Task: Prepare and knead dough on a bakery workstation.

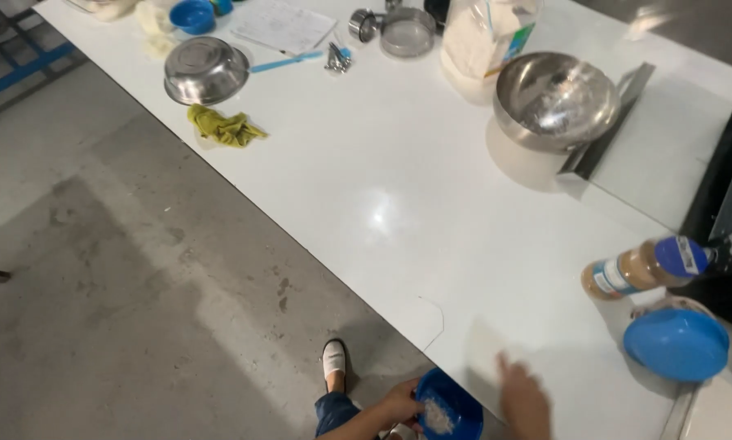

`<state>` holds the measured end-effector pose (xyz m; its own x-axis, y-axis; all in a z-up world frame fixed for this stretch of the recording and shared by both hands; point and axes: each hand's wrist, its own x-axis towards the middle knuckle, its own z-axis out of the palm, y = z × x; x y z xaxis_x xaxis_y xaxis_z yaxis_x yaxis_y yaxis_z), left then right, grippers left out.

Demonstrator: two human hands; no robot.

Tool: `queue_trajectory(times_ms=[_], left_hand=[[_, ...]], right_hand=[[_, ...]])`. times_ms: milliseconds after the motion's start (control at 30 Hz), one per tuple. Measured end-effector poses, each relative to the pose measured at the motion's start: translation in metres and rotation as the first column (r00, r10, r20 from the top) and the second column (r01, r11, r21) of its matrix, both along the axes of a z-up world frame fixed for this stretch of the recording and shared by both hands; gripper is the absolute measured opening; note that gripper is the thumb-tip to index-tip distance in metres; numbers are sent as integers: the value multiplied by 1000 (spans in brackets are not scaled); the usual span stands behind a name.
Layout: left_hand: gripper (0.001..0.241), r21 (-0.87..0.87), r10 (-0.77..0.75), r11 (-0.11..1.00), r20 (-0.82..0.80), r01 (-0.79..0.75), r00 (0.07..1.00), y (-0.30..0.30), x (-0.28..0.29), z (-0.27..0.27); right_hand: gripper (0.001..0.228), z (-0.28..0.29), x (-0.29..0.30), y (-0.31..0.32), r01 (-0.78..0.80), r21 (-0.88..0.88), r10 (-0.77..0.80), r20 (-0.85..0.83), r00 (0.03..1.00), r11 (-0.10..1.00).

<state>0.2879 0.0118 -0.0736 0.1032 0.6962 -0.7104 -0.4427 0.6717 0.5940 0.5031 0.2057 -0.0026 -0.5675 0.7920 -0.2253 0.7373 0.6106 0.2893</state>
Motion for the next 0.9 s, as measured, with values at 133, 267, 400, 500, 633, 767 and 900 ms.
queue_trajectory(times_ms=[133, 267, 400, 500, 633, 767, 900], left_hand=[[74, -98, 42, 994, 49, -37, 998, -5, -17, 13], [74, -163, -17, 986, 9, 18, 1000, -17, -43, 31], [71, -76, 2, 997, -84, -9, 996, -40, -61, -14], [70, -179, -33, 984, -147, 6, 989, -45, -81, 47], [80, -317, -52, 948, -218, -21, 975, -64, -111, 56], [82, -250, -81, 967, -163, 38, 983, -65, -156, 86], [72, -301, -234, 944, -314, 137, 920, 23, -148, 200]], right_hand=[[85, -3, -9, -48, -48, -437, 91, 80, 993, 898], [53, 43, -9, -18, -26, -674, -286, -347, 893, 738], [30, 178, -8, -47, 278, -581, -579, -433, 691, 765], [30, 188, -14, -69, -38, -603, -467, -654, 595, 797], [36, 190, -15, -97, -366, -495, -293, -825, 483, 788], [43, 126, 13, -84, -137, -659, -524, -691, 498, 740], [81, 110, 60, -30, 334, -800, -867, -451, 213, 498]])
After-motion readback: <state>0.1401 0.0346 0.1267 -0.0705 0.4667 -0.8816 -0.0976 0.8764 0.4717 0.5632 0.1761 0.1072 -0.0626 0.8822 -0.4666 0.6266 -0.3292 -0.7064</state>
